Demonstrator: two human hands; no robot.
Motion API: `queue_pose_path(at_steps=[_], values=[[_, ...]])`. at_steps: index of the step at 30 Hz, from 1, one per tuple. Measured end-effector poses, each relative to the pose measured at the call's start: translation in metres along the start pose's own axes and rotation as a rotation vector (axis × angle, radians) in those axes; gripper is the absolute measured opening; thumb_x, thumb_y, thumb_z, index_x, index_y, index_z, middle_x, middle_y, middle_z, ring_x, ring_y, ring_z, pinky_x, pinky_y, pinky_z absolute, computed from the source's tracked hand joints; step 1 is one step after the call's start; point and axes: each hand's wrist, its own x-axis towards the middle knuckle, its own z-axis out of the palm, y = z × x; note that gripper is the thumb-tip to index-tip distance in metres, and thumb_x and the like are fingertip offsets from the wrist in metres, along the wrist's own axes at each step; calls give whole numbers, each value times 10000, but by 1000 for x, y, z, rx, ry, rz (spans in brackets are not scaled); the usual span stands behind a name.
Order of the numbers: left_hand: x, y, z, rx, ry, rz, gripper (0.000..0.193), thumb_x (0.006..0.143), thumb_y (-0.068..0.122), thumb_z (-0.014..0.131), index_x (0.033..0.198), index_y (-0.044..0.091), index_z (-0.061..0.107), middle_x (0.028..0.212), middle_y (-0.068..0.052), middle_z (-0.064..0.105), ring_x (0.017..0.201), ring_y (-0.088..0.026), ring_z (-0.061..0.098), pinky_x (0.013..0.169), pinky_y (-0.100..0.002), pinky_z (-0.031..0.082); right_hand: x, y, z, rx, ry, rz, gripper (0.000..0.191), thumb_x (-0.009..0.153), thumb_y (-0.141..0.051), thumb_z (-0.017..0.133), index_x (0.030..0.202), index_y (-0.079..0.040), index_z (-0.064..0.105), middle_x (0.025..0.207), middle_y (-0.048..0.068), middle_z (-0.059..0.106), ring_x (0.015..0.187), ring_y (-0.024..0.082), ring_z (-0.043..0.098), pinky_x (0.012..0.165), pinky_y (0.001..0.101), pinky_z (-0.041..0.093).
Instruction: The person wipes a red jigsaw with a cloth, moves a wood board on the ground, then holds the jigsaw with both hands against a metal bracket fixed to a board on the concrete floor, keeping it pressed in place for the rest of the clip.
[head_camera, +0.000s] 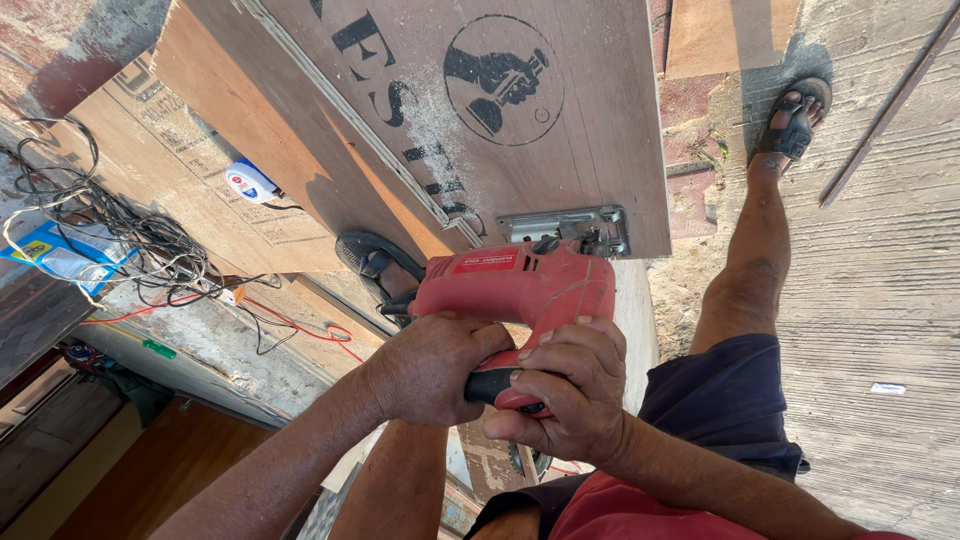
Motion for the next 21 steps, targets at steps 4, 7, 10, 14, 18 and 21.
queue_pose_path(at_steps=[4,7,10,14,18,21], values=[[0,-1,-1,-2,3,26,577,587,212,855,1102,89,625,946,-88,693,951,-317,702,849,-465,550,-1,0,0,4,11,3,530,853,-670,749,1021,-183,626,1055,7,602,1000,242,613,1004,491,427],[0,-2,-1,1,23,70,610,574,214,858,1115,75,613,960,-104,686,942,-327,699,842,-473,546,-1,0,-1,3,18,3,536,847,-671,755,1033,-184,628,1059,4,600,998,241,610,1017,497,422],[-1,-3,-1,15,-7,41,584,594,204,845,1118,88,612,960,-99,688,940,-329,701,846,-476,547,1,-3,-3,7,15,13,556,828,-689,758,1035,-187,635,1069,4,606,1004,243,608,1028,498,420],[0,-5,-4,20,-3,49,614,576,202,857,1120,80,599,958,-116,681,923,-348,696,846,-488,542,8,-1,-7,-43,-66,-5,623,767,-739,764,1009,-173,662,1066,-4,653,1017,250,614,989,498,420],[1,-3,-6,19,-22,42,608,584,205,859,1111,77,584,946,-115,679,915,-343,703,851,-476,551,16,2,-10,-16,-104,-15,639,764,-738,793,1016,-161,681,1071,0,675,1068,252,654,1002,469,448],[3,-1,-9,31,-36,32,594,594,204,856,1105,77,581,942,-111,680,912,-332,710,856,-465,559,19,3,-9,-12,-77,-17,618,757,-721,809,992,-163,684,1054,1,673,1043,235,671,1027,487,465]])
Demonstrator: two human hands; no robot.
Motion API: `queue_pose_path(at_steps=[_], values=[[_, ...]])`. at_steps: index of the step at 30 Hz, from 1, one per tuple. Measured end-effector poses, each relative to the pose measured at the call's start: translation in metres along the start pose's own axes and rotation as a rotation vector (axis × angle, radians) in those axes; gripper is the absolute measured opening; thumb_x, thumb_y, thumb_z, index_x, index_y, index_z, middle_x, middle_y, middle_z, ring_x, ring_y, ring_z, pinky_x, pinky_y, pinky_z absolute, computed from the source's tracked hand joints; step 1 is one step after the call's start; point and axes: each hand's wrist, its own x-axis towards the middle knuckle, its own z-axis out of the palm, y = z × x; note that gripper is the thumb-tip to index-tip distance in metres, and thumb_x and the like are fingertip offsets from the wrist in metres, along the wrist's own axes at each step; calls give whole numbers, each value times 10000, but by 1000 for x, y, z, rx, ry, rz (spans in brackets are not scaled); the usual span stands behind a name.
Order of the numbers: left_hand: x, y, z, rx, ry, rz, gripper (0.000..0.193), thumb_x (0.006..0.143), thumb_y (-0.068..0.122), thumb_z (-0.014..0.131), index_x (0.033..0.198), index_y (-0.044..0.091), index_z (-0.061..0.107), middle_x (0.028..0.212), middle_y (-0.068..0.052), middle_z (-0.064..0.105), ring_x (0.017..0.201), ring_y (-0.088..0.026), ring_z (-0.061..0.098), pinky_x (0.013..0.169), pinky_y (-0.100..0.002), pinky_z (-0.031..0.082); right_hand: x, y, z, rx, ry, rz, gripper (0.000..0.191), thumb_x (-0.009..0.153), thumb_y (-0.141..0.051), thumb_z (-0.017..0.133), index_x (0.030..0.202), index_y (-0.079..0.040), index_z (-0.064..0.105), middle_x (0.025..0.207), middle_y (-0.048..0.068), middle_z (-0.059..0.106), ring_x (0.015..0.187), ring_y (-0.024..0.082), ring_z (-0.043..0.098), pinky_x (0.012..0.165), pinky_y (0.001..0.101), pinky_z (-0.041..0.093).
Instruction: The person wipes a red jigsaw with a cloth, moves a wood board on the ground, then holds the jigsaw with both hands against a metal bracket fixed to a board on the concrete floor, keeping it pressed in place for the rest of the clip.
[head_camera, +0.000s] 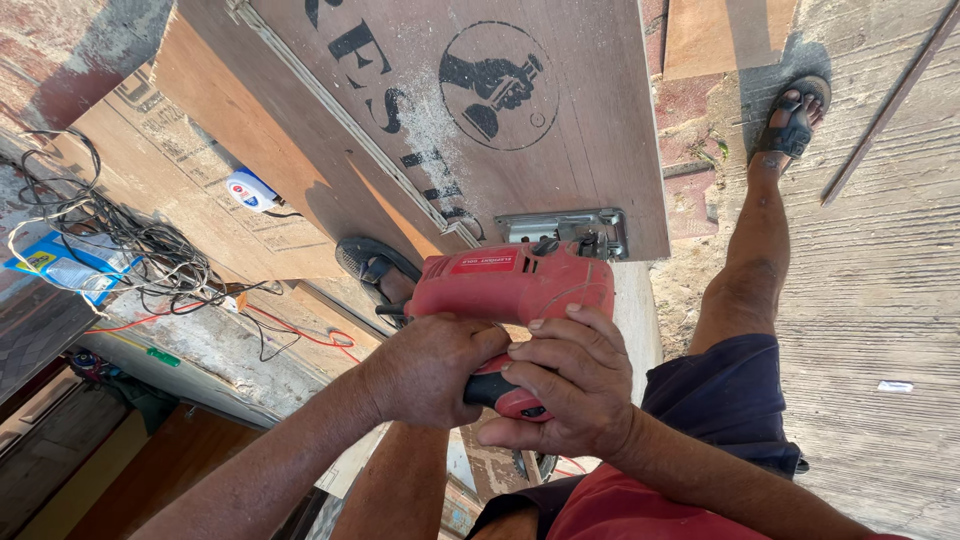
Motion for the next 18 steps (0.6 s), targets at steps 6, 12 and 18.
queue_pose_path(at_steps=[6,12,18], values=[[0,-1,-2,8,5,20,591,599,201,856,1110,77,587,947,-113,678,912,-334,711,839,-472,561,2,3,1,18,44,-34,608,766,-709,813,951,-148,670,1013,12,662,967,244,669,911,464,495],[-1,-1,-4,21,-22,13,557,605,208,857,1079,82,593,943,-110,676,900,-339,707,820,-482,557,6,1,1,35,47,-28,608,769,-691,815,956,-130,671,996,27,655,934,251,662,817,433,513],[0,2,-5,24,-8,9,536,614,214,857,1060,83,591,938,-108,674,893,-328,709,827,-473,561,9,0,1,36,54,-26,603,765,-688,820,942,-132,668,986,23,662,917,247,665,804,426,504]])
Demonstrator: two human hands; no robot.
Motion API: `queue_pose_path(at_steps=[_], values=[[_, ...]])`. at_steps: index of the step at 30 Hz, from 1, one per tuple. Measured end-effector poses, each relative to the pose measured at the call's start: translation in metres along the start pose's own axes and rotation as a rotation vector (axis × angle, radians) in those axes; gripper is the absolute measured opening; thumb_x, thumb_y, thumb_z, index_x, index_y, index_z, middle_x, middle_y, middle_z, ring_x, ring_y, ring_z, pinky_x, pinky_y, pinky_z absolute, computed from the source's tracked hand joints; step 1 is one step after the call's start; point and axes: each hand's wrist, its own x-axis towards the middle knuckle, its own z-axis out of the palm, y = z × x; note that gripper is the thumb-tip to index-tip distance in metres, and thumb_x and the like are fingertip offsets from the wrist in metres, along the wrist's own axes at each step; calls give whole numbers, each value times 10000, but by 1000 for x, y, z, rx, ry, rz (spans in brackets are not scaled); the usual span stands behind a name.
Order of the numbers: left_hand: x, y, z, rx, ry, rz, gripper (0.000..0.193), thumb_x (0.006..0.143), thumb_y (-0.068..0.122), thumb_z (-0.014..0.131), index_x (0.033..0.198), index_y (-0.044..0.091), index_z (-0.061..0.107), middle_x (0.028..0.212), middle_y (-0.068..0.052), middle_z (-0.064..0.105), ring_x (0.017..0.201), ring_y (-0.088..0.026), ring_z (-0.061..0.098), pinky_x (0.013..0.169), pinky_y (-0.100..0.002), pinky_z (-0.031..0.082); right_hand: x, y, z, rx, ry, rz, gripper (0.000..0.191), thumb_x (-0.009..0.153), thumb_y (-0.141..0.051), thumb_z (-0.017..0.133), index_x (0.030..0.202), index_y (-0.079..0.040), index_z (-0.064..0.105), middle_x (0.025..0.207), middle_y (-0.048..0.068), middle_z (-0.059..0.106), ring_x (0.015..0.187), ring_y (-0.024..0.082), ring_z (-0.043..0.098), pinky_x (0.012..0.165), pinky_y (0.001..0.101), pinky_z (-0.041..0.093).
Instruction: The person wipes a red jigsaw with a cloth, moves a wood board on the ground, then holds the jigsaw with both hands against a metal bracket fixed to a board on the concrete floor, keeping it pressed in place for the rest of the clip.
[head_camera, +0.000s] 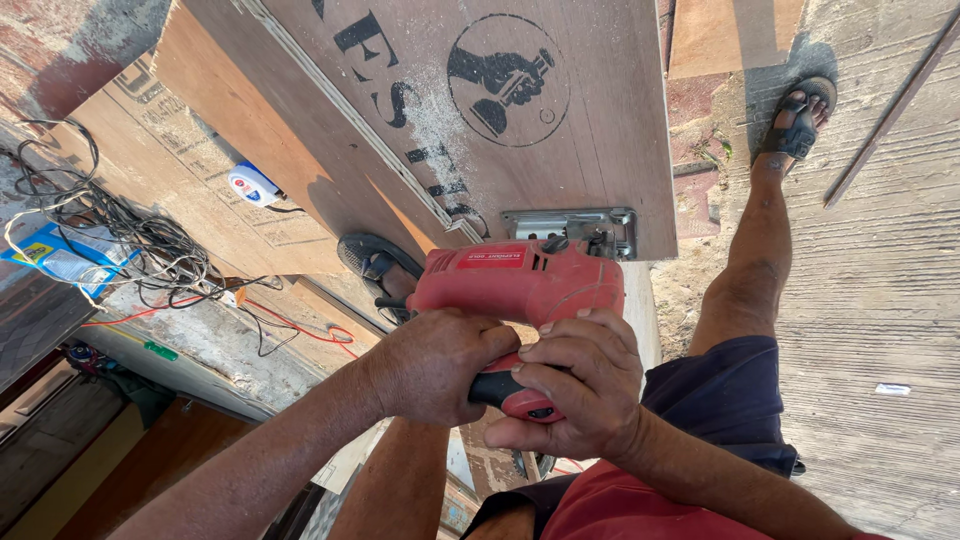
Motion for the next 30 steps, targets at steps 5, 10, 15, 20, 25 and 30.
queue_pose_path(at_steps=[5,10,15,20,25,30], values=[[0,-2,1,-8,14,30,564,598,203,859,1078,74,592,945,-112,674,906,-332,709,829,-473,562,-2,2,-2,3,-4,-6,606,780,-692,813,944,-127,668,997,28,668,919,249,665,806,423,500],[1,-2,1,-7,-29,-3,567,597,202,865,1085,79,603,939,-106,676,918,-318,710,850,-464,561,-3,2,-1,0,2,-5,621,774,-717,786,944,-131,667,994,25,657,930,246,661,823,431,507],[0,1,2,-4,-20,-4,562,605,201,867,1087,74,606,944,-114,674,918,-321,708,842,-466,559,-3,0,-2,-11,-11,0,617,769,-717,784,941,-136,669,991,27,661,934,243,655,843,439,504],[0,0,1,-10,-6,6,573,609,211,865,1098,69,604,948,-116,675,902,-335,708,821,-472,560,-3,0,-3,-2,-23,8,616,770,-717,793,938,-136,671,980,22,658,930,241,658,841,433,500],[1,-1,2,-8,-33,7,608,581,207,867,1106,62,597,950,-122,671,906,-333,708,822,-469,561,-6,0,-2,0,-12,7,617,768,-716,788,940,-135,673,986,24,660,944,244,662,868,442,503],[1,0,3,-7,-4,9,570,604,222,872,1085,65,609,942,-119,677,921,-326,707,835,-469,558,-7,1,-2,-19,-12,6,620,762,-724,785,938,-140,677,986,21,664,940,245,666,873,447,503]])
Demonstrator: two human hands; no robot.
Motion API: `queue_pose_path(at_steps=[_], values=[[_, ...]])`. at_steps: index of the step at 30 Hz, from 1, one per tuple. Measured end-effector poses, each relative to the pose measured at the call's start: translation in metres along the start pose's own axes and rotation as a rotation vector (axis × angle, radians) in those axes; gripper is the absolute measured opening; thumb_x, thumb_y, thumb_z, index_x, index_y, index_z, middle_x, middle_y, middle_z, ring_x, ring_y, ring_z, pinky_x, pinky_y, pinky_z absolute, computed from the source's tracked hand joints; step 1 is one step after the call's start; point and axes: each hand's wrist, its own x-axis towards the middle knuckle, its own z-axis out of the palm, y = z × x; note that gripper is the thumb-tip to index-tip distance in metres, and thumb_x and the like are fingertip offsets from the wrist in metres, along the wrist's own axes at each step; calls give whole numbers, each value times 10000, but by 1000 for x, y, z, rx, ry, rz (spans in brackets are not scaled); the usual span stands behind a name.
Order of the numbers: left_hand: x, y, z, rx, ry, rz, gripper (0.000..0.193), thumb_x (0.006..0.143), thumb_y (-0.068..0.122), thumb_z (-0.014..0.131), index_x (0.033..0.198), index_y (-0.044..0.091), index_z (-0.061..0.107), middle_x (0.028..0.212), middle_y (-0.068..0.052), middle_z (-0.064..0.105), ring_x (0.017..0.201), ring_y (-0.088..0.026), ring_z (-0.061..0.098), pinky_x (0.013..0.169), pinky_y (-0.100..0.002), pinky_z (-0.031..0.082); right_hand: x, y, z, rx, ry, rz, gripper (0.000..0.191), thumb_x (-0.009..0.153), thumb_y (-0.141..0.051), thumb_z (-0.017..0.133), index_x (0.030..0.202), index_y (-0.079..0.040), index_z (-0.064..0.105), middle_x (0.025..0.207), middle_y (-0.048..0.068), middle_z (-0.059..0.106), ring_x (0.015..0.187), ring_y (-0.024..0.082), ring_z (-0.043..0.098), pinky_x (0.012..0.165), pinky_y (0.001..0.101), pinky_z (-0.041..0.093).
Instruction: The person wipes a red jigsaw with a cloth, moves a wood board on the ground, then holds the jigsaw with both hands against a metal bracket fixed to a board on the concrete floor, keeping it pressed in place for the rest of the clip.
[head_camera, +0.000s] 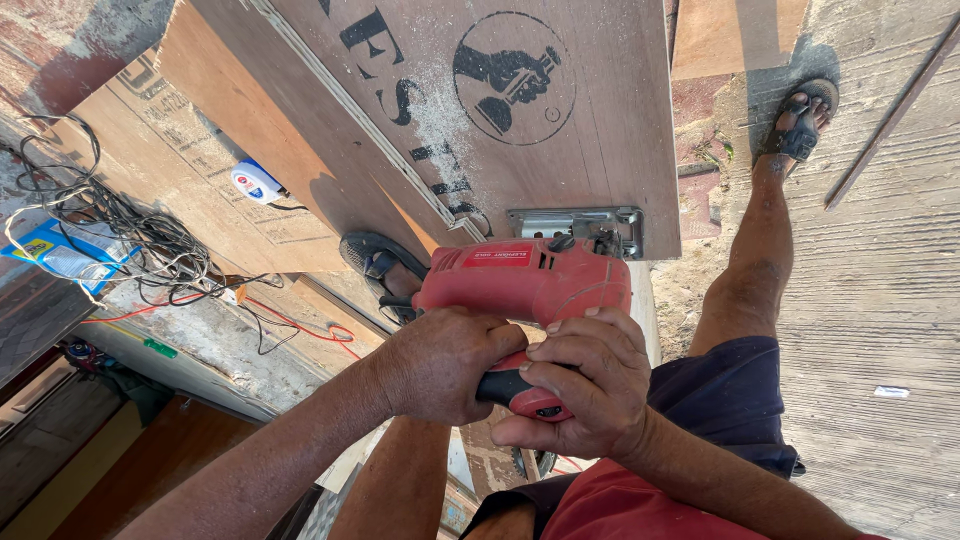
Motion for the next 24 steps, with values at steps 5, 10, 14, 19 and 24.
queue_pose_path(at_steps=[5,10,14,19,24], values=[[1,1,-1,-4,0,9,552,635,248,879,1078,62,608,937,-120,674,918,-319,710,836,-462,560,1,0,-1,4,-8,0,614,770,-724,780,940,-143,680,987,20,663,936,246,664,875,446,502],[1,2,-2,5,-58,-30,566,631,229,860,1112,77,601,945,-107,675,895,-311,716,826,-453,570,1,-1,-2,9,-3,8,613,775,-717,776,940,-136,673,992,25,665,932,245,660,861,440,497],[2,2,-1,5,-13,5,580,614,221,869,1107,67,603,953,-117,673,912,-321,710,828,-459,568,2,0,-3,8,-3,10,616,775,-718,773,936,-133,672,987,25,662,925,242,655,848,439,493],[2,2,0,0,-9,2,634,588,229,882,1127,59,593,949,-122,672,912,-325,709,835,-471,560,3,0,-5,15,-13,-1,617,767,-715,783,933,-131,676,981,27,660,925,245,653,849,440,493],[1,3,0,12,10,9,601,596,209,866,1114,66,598,970,-119,676,924,-334,708,832,-471,561,5,0,-5,13,0,-1,612,762,-711,794,930,-135,673,979,24,659,933,247,656,860,442,493]])
